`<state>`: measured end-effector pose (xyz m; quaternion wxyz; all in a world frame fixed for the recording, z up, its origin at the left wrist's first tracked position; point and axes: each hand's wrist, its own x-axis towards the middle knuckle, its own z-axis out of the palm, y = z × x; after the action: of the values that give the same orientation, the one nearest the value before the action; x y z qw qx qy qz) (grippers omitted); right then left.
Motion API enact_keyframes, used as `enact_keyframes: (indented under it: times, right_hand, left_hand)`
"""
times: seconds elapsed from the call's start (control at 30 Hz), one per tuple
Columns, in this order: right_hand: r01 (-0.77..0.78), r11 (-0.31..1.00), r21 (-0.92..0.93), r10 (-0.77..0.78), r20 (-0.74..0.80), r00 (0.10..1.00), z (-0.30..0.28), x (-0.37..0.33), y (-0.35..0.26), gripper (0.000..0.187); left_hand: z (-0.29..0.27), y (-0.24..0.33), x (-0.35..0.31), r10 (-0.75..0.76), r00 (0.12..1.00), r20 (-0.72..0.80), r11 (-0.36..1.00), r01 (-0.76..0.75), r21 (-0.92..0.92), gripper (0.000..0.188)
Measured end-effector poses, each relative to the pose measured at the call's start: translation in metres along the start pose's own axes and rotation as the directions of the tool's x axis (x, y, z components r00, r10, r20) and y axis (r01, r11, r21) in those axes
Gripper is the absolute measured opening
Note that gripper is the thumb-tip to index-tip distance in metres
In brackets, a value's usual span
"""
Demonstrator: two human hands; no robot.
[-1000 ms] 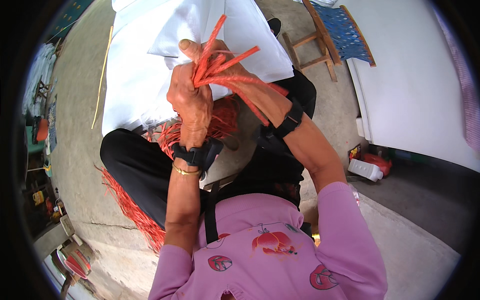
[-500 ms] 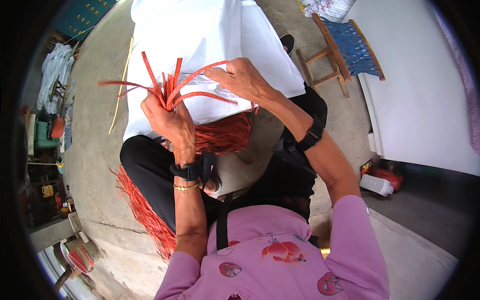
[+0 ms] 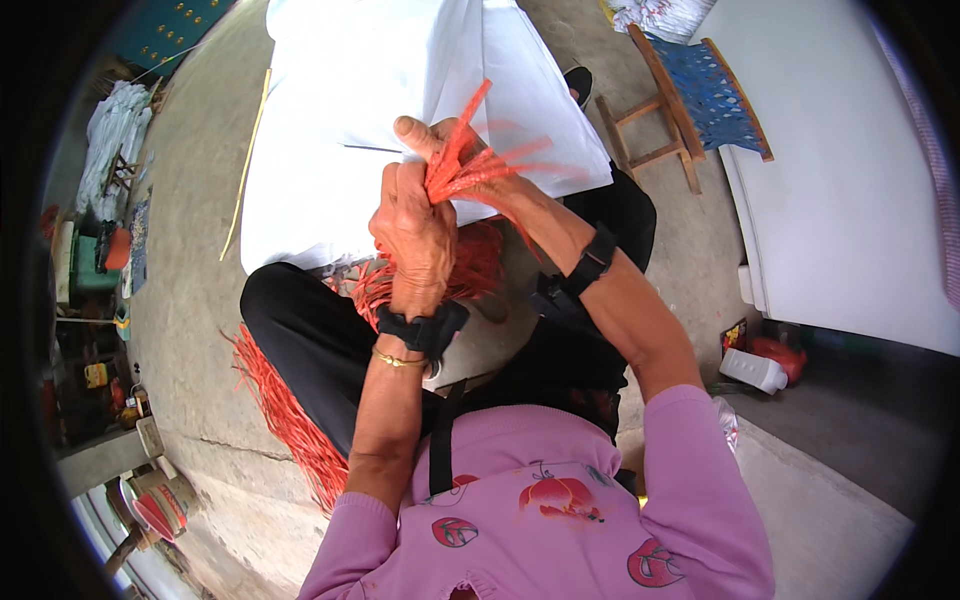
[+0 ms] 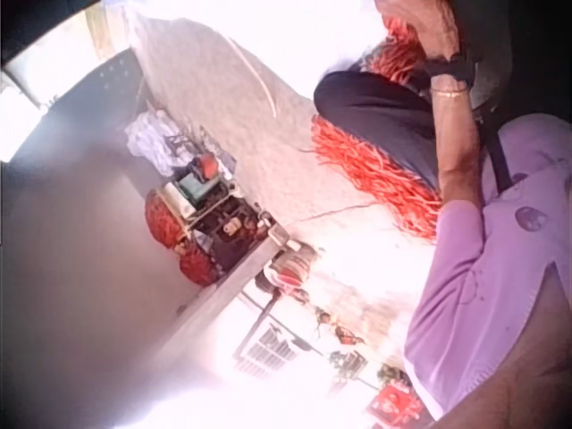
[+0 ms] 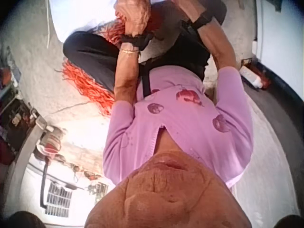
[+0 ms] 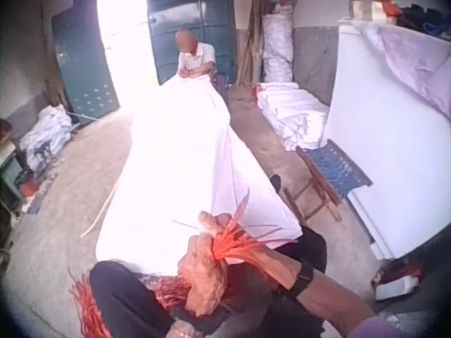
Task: Bundling and threading red plastic strips together using a needle tool.
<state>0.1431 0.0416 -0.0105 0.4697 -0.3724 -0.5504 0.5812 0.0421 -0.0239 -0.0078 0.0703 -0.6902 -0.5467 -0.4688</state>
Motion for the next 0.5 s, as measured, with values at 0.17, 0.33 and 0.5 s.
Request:
enact_keyframes:
  times: [0.17,0.33,0.5]
  right_hand:
    - [-0.022,0.998,-0.064,0.021,-0.01,1.0,0.009,-0.011,-0.016,0.04]
    - [-0.058,0.849,-0.524,0.056,-0.018,0.998,-0.009,-0.011,-0.024,0.043]
    - [0.196,0.543,-0.817,-0.072,0.188,0.98,-0.012,-0.003,0.0,0.037]
  left_hand:
    - [-0.022,-0.006,-0.006,-0.026,0.998,-0.064,0.999,0.023,-0.049,0.025]
    - [-0.043,-0.047,-0.002,-0.229,0.971,-0.066,0.943,0.239,0.231,0.03]
    - [-0.035,-0.059,-0.001,-0.214,0.954,-0.211,0.974,0.224,0.028,0.012]
